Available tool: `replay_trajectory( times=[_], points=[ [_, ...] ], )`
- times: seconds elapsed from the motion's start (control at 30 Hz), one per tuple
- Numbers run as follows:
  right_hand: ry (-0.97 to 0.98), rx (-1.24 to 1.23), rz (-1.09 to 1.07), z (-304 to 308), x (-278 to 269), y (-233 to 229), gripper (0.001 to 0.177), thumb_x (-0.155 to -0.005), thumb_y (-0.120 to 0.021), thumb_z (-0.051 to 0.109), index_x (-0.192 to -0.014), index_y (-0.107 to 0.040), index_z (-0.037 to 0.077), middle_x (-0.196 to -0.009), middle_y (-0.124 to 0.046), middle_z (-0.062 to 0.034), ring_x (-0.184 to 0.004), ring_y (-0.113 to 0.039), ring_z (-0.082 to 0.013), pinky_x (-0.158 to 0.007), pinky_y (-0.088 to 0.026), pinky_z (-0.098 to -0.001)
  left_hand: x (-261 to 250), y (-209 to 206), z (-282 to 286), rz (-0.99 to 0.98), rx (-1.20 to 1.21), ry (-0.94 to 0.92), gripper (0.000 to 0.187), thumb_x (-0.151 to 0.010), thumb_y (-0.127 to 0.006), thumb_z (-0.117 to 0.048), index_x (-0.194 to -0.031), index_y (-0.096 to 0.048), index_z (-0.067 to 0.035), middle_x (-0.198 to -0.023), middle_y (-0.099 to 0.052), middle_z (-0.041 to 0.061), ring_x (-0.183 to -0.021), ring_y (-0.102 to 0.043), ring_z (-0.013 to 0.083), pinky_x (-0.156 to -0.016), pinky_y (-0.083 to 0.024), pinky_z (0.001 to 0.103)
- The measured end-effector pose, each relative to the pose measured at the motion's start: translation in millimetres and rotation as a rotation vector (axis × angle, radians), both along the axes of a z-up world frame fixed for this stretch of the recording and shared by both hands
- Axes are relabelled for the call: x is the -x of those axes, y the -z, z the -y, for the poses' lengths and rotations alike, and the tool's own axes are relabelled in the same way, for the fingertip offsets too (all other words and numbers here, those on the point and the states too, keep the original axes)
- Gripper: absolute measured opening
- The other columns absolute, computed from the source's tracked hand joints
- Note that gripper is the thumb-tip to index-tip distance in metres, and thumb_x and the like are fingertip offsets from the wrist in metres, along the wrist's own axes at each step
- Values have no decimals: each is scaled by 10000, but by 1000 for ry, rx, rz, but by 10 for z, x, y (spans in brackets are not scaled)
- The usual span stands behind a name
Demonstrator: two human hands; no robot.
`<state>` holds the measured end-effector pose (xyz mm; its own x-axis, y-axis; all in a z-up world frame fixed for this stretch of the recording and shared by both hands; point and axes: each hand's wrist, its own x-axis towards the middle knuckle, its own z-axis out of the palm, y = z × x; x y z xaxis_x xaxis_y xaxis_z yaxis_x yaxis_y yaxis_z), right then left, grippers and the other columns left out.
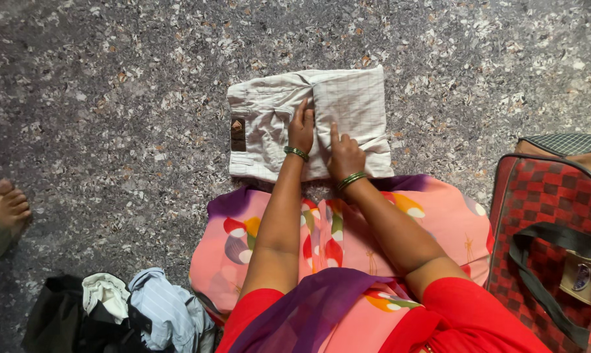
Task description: The person folds a pair of pants on the floor by smoothing out the fabric, folding the legs together, and then folding them into a smaller rectangle before placing them into a bag.
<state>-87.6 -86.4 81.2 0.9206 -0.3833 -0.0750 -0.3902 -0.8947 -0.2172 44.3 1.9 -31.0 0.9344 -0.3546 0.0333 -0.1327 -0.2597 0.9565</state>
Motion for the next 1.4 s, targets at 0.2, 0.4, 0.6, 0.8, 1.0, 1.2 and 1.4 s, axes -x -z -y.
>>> replay_trajectory(
  times=[0.2, 0.4, 0.6, 0.8, 1.0, 1.2, 1.4],
  points=[
    [144, -94, 383, 1214, 275, -218, 421, -826, -725, 162, -1246, -713, 132, -871, -745, -159, -721, -704, -300, -632, -561, -413, -51, 270, -140, 239, -207, -11, 510, -1088, -479, -295, -1562, -425, -116, -1391, -636, 213, -1259, -607, 344, -1053, -507, 442],
    [412, 129, 448, 2849, 1284, -31, 565, -736, -699, 48, -1301, -692, 39, -1056, -742, -170, -911, -709, -280, -836, -581, -402, -292, 49, -520, 202, -535, -62, 539, -1076, -517, -230, -1585, -357, -157, -1484, -546, 164, -1381, -497, 313, -1170, -420, 456],
    [615, -166, 327, 3006, 1277, 399, 408, -1025, -758, 298, -1351, -664, 71, -1299, -670, -171, -1199, -645, -313, -1096, -520, -448, -538, -433, -991, 93, -945, -119, 537, -1049, -534, -282, -1559, -383, -209, -1604, -360, 83, -1470, -341, 289, -1219, -295, 448],
    [183, 100, 173, 2065, 481, 269, 1077, -865, -841, 615, -1638, -271, 128, -1631, -247, -268, -1493, -249, -462, -1191, -320, -585, -777, -204, -1330, 152, -1051, -74, 547, -1092, -452, -357, -1606, -303, -243, -1644, -290, 68, -1499, -292, 273, -1242, -220, 455],
    [132, 21, -297, 1310, 163, 210, 1168, -679, -896, 536, -1573, -174, 322, -1652, -104, -264, -1469, -190, -503, -1024, -374, -612, -894, -54, -1599, 244, -1060, 1, 584, -1094, -435, -369, -1634, -248, -247, -1635, -284, 60, -1497, -292, 285, -1219, -241, 470],
    [71, 61, -135, 1652, 187, 132, 786, -912, -714, 93, -1615, -467, 343, -1276, -641, -209, -1088, -651, -320, -740, -600, -391, -1009, -129, -1707, 251, -1104, 23, 582, -1098, -434, -371, -1634, -240, -254, -1634, -290, 50, -1498, -299, 278, -1217, -236, 464],
    [536, -414, 467, 2808, 619, -42, 585, -832, -514, -161, -1322, -672, 118, -1226, -724, -107, -753, -674, -120, -562, -547, -250, -1285, -158, -2023, 155, -1147, 19, 571, -1104, -343, -367, -1640, -177, -262, -1686, -193, 59, -1537, -189, 242, -1257, -135, 439]
  ],
)
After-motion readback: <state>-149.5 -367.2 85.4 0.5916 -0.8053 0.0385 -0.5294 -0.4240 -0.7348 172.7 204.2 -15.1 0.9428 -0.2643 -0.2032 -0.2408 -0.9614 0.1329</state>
